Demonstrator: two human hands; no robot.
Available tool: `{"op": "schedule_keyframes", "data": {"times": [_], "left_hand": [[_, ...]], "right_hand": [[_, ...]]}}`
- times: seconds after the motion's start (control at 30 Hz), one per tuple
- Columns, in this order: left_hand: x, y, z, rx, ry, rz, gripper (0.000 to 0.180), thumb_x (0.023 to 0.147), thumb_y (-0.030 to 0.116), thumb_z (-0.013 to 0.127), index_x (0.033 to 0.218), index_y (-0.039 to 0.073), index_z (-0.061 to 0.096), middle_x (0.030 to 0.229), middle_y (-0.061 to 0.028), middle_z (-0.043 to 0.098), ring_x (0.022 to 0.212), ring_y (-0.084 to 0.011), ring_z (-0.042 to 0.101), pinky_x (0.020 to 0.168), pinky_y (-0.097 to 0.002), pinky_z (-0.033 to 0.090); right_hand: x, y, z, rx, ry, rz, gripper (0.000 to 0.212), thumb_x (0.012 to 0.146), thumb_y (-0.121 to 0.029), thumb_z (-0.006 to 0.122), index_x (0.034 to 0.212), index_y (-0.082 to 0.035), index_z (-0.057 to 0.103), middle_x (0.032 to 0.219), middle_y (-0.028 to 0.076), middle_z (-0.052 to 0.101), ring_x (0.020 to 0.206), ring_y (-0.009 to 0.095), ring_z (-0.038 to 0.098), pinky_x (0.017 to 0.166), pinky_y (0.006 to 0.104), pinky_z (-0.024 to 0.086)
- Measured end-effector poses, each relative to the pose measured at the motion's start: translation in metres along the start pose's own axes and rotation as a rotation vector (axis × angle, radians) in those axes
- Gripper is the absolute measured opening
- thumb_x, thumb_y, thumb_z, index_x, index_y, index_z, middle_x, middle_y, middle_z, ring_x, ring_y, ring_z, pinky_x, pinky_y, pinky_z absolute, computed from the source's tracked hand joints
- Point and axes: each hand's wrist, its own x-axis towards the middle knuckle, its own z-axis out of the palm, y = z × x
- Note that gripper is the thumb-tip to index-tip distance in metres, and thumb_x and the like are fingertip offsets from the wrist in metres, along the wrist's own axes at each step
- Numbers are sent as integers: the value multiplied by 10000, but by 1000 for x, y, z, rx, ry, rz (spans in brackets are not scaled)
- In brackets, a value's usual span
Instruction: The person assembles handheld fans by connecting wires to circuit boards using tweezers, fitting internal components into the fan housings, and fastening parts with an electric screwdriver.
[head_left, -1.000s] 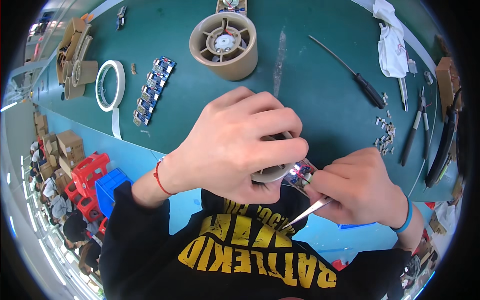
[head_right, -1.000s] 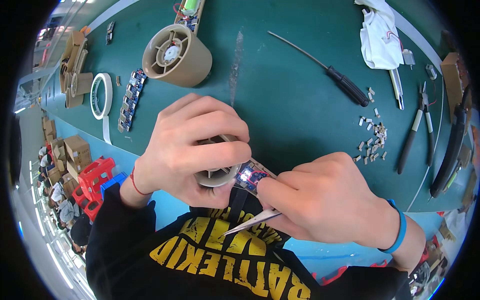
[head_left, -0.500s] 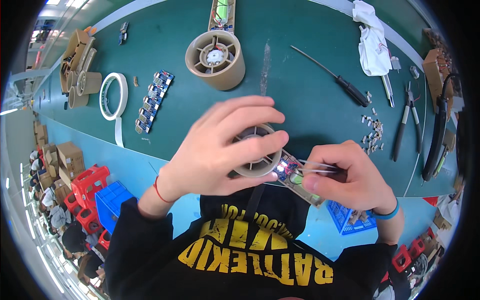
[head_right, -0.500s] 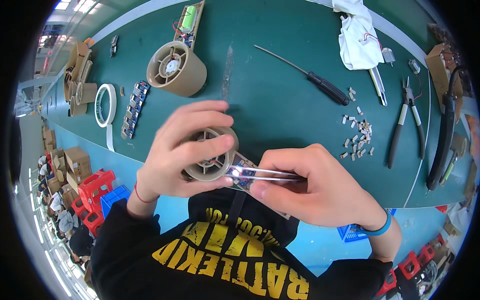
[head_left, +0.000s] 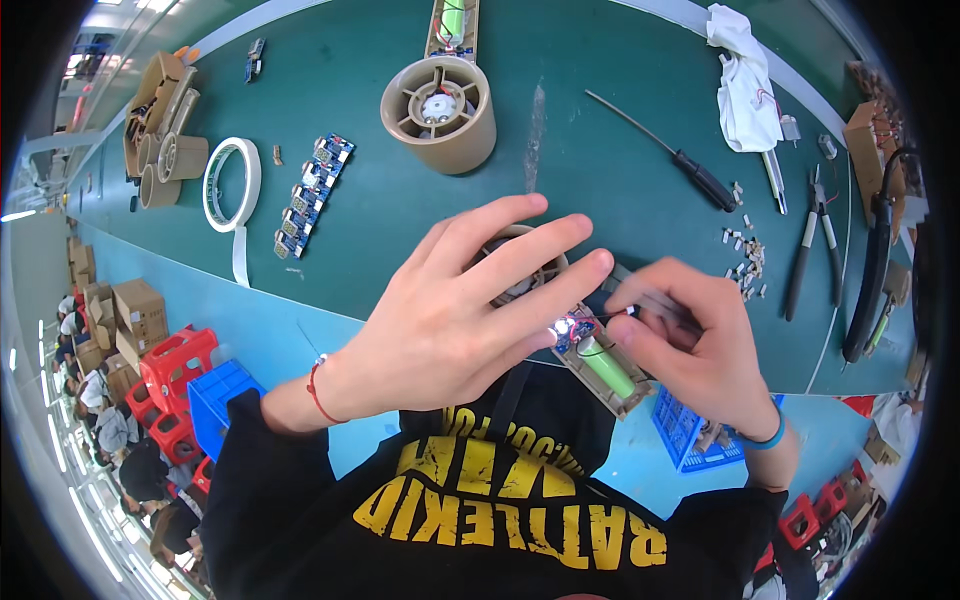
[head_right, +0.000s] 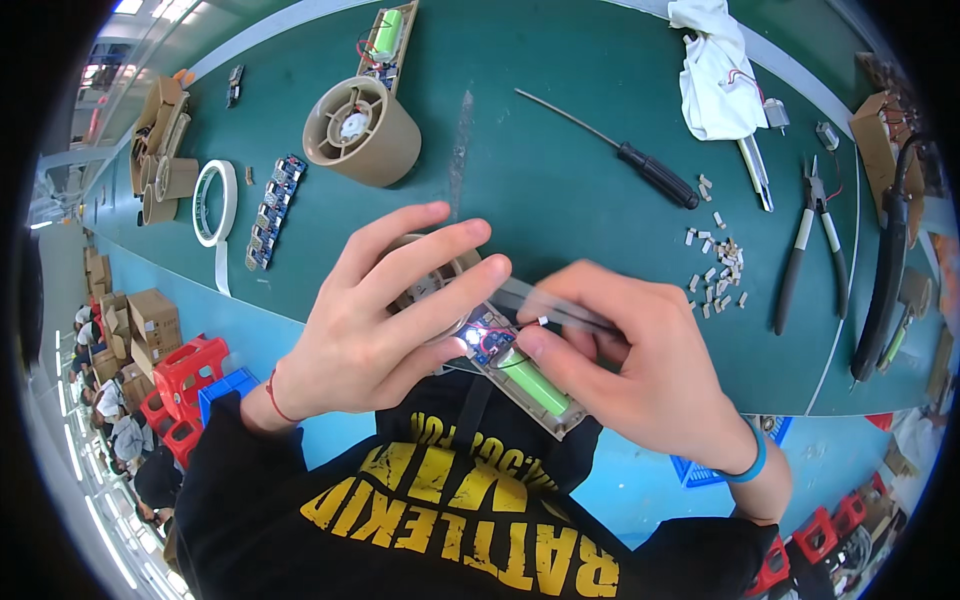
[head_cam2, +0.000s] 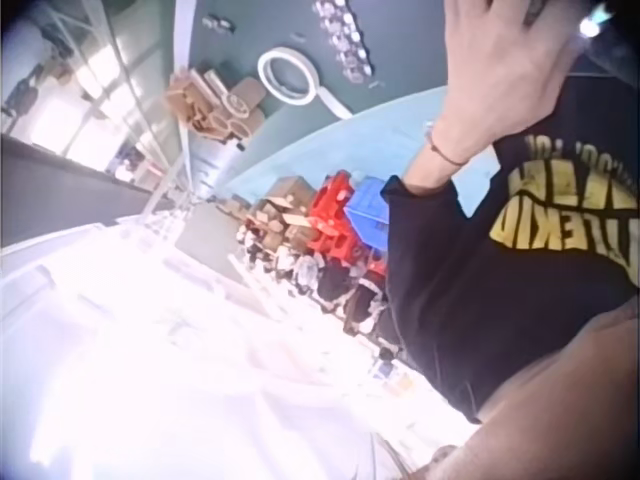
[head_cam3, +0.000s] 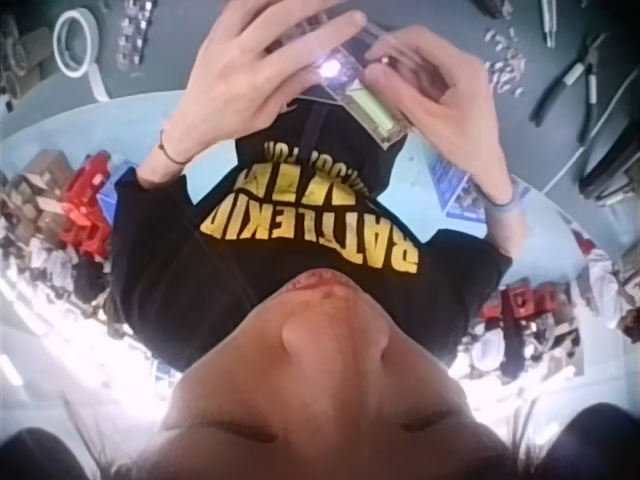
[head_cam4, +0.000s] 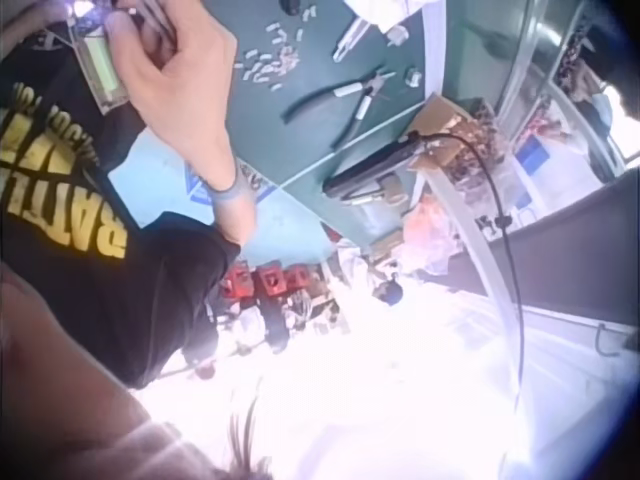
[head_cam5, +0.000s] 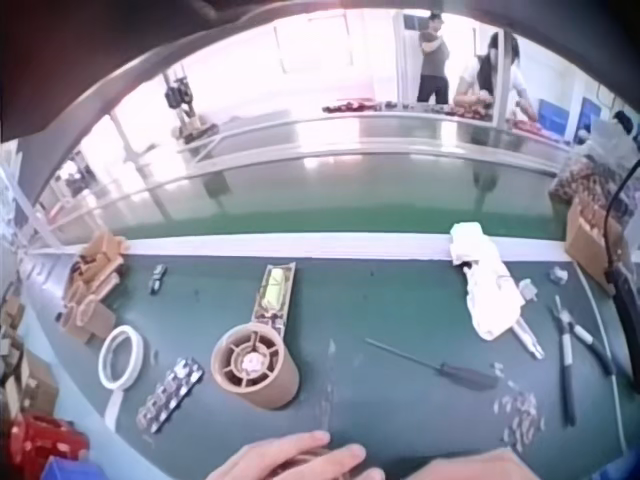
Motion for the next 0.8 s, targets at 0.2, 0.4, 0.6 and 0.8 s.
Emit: {"op": "schedule_keyframes", "data": {"times": [0.2, 0.4, 0.6, 0.8], "left_hand": [[2, 8, -6, -79, -41, -79, 732, 667, 256, 837, 1339, 105, 592, 1353, -128, 521, 1178, -371, 490, 980, -447, 453], [4, 4, 1, -92, 20, -52, 768, 604, 267, 872, 1311, 124, 607, 1304, -95, 542, 1168, -342, 492, 969, -435, 455], [5, 5, 3, -115, 41, -73, 743, 588, 242, 870, 1280, 126, 625, 1290, -86, 550, 1166, -333, 494, 962, -427, 459], [6, 4, 4, -123, 65, -62, 697, 571, 212, 856, 1233, 125, 655, 1273, -74, 562, 1156, -328, 500, 957, -435, 468]], "right_hand": [[-6, 6, 6, -116, 87, -171, 227, 783, -10, 700, 1008, -8, 731, 754, 71, 674, 617, 102, 604, 539, 227, 440], [-5, 15, 11, -71, 118, -192, 223, 800, -12, 688, 1018, -6, 731, 802, 101, 703, 657, 129, 653, 569, 234, 477], [-7, 16, 12, -85, 84, -182, 224, 832, 8, 665, 1048, 0, 723, 884, 122, 730, 752, 157, 705, 647, 244, 529], [-14, 21, 21, -89, 148, -239, 266, 841, 30, 652, 1098, 6, 713, 929, 128, 733, 807, 167, 711, 697, 247, 540]]}}
